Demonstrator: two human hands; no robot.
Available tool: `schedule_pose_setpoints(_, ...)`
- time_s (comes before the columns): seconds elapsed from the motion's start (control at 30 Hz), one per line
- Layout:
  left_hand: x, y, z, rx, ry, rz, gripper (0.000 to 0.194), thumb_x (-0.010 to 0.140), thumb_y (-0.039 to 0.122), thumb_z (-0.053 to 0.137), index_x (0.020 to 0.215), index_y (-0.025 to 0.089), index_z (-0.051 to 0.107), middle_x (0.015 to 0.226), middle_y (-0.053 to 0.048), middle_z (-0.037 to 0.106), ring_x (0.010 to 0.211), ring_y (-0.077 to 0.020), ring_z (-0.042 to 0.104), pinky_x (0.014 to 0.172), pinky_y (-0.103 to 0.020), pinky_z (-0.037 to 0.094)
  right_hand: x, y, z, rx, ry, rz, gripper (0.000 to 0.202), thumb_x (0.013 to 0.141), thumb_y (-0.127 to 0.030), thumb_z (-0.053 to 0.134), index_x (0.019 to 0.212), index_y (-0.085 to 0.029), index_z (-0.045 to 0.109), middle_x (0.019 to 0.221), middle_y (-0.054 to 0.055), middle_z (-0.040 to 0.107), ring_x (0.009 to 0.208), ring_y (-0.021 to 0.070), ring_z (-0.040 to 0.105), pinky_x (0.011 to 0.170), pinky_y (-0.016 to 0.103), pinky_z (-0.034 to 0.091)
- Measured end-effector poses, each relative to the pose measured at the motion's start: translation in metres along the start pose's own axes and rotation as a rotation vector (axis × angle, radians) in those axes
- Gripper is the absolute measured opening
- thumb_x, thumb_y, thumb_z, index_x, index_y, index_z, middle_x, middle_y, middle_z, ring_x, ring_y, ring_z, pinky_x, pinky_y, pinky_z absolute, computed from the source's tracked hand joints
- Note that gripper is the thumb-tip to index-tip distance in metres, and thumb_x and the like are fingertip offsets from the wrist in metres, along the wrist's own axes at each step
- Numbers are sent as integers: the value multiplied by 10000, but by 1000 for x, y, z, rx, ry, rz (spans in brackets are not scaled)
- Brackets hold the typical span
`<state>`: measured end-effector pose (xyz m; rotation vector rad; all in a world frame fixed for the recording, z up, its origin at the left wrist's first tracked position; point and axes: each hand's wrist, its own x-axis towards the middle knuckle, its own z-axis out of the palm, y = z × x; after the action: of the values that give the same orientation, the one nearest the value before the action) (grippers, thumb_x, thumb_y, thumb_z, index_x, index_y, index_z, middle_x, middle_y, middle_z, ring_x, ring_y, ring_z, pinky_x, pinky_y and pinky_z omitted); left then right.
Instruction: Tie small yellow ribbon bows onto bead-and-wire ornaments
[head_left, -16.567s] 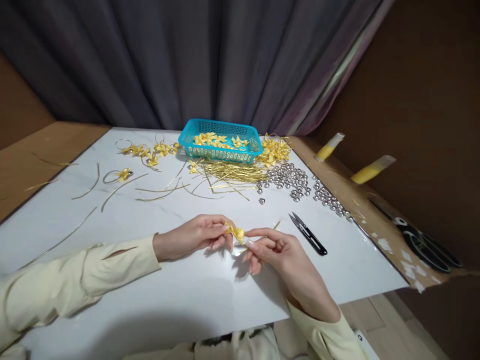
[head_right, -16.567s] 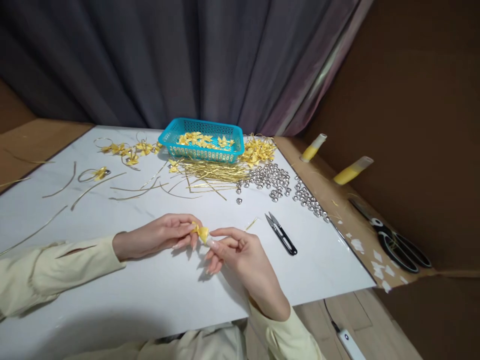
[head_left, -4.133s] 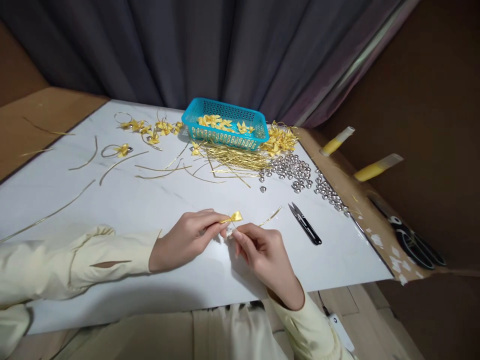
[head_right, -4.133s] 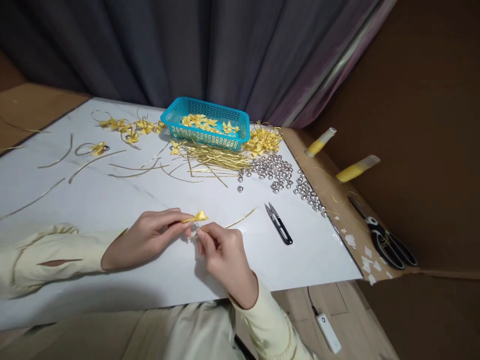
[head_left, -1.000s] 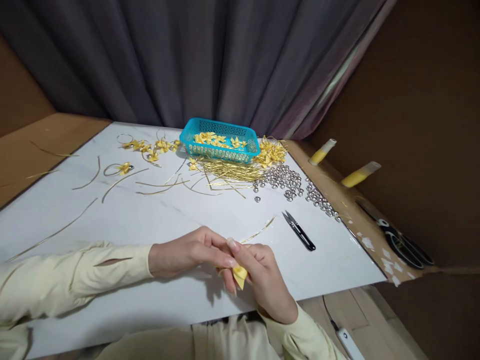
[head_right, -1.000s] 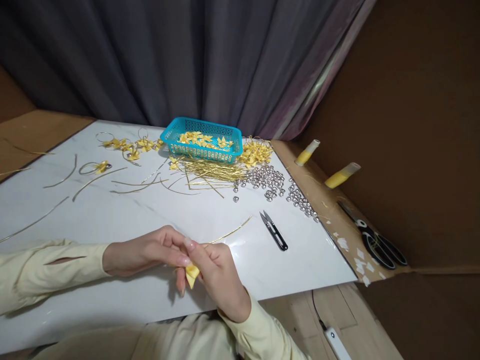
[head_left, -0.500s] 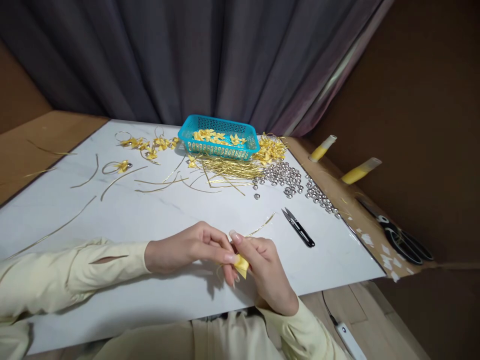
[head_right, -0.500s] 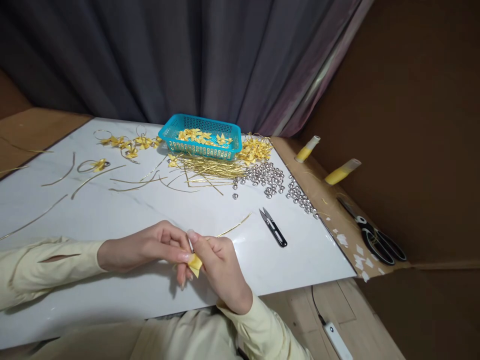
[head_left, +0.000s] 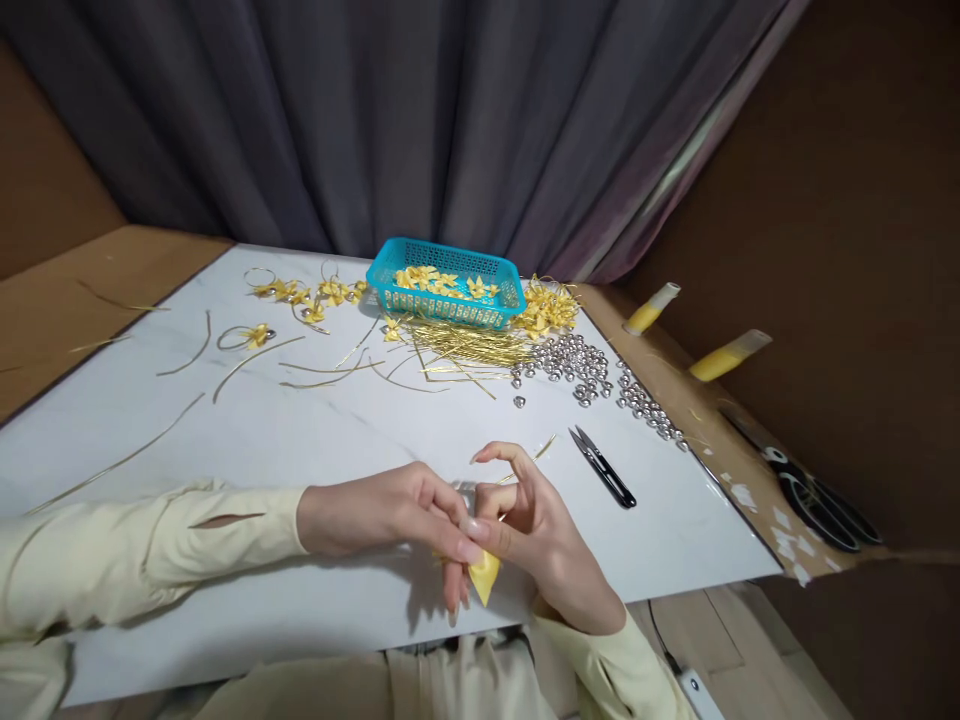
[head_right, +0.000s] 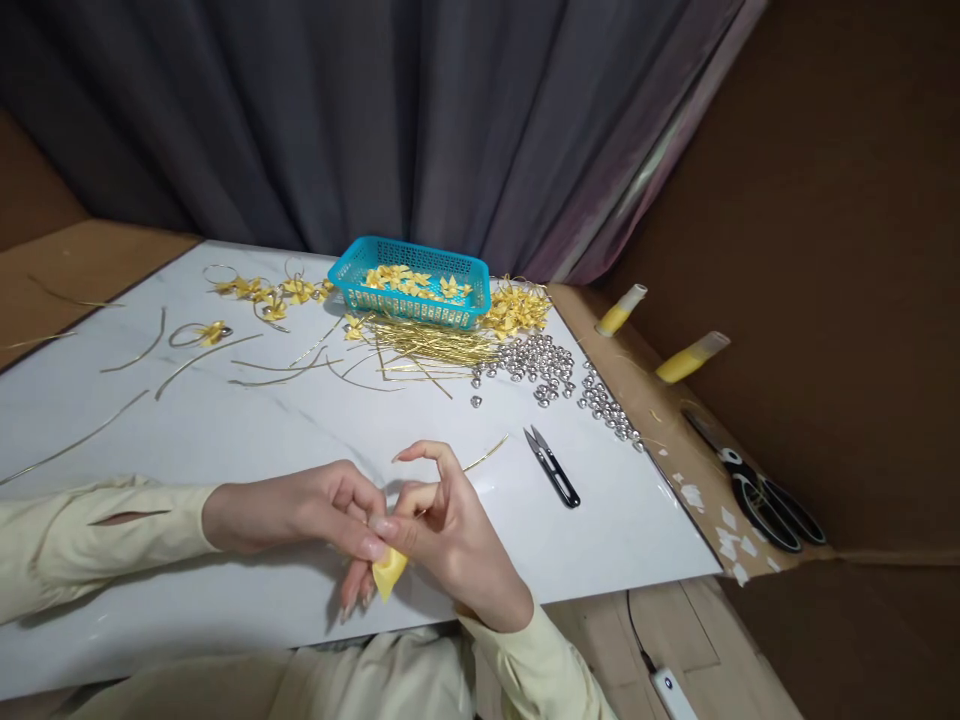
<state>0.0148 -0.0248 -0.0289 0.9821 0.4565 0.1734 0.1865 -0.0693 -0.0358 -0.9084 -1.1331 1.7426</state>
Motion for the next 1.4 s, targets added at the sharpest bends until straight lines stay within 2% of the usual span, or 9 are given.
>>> schedule_pose_setpoints(0.13,0,-2,3,-23,-33,-33,127,773,222,646,703,120,678,628,-59,718,612,-157,667,681,-265,502,0,2,0,21,-18,-4,395,720,-223,721,993,-203,436,508,-98,483,476,53,370,491,175,288)
schedule_pose_setpoints(0.27,-7,-4,11,-75,-165,-159,92,721,196,697,658,131,676,579,-21,703,564,-137,658,630,-221,502,-1,-4,-7,-73,138,-136,309,729,-240,705,915,-202,462,474,-116,359,469,54,282,478,180,242)
schedule_pose_setpoints(0.37,-13,0,15,-95,-191,-182,82,704,175,712,639,146,673,593,-11,709,595,-130,667,680,-211,507,-6,-19,-21,-167,227,-178,322,722,-231,705,946,-212,474,469,-103,398,469,69,292,471,193,237)
schedule_pose_setpoints(0.6,-8,12,-1,115,-11,-42,113,776,218,652,696,147,687,660,-42,732,683,-157,679,730,-263,497,-13,-45,-49,-238,443,-206,391,656,-199,744,926,-237,464,442,-104,447,420,72,322,429,191,238)
schedule_pose_setpoints(0.8,-4,5,-10,259,84,-35,200,761,330,666,763,132,690,695,-59,733,663,-167,677,716,-280,495,2,-37,-49,-351,504,-224,445,658,-270,759,982,-214,458,439,-78,575,393,76,418,430,183,340)
schedule_pose_setpoints(1.03,1,4,-13,203,141,-6,166,775,276,645,807,118,681,694,-64,727,675,-163,660,751,-292,482,7,-31,-42,-408,683,-209,501,644,-346,768,1031,-164,506,658,57,731,527,140,601,509,237,477)
schedule_pose_setpoints(1.13,3,4,-18,245,152,11,222,821,280,587,744,102,695,773,-99,732,740,-159,652,727,-252,467,8,-31,-42,-236,630,-203,476,641,-332,774,1001,-174,505,713,57,735,625,166,657,541,242,503)
schedule_pose_setpoints(1.23,5,2,-24,256,143,20,244,837,287,562,780,99,707,851,-117,731,771,-155,644,660,-224,454,11,-30,-46,35,465,-89,409,622,-329,787,906,-174,538,677,25,703,594,143,654,409,168,432)
schedule_pose_setpoints(1.4,7,0,-30,271,103,30,248,824,315,583,807,102,709,851,-117,731,742,-152,643,647,-231,465,11,-23,-51,264,253,88,311,554,-332,822,676,-164,591,532,-46,579,383,31,427,317,136,291)
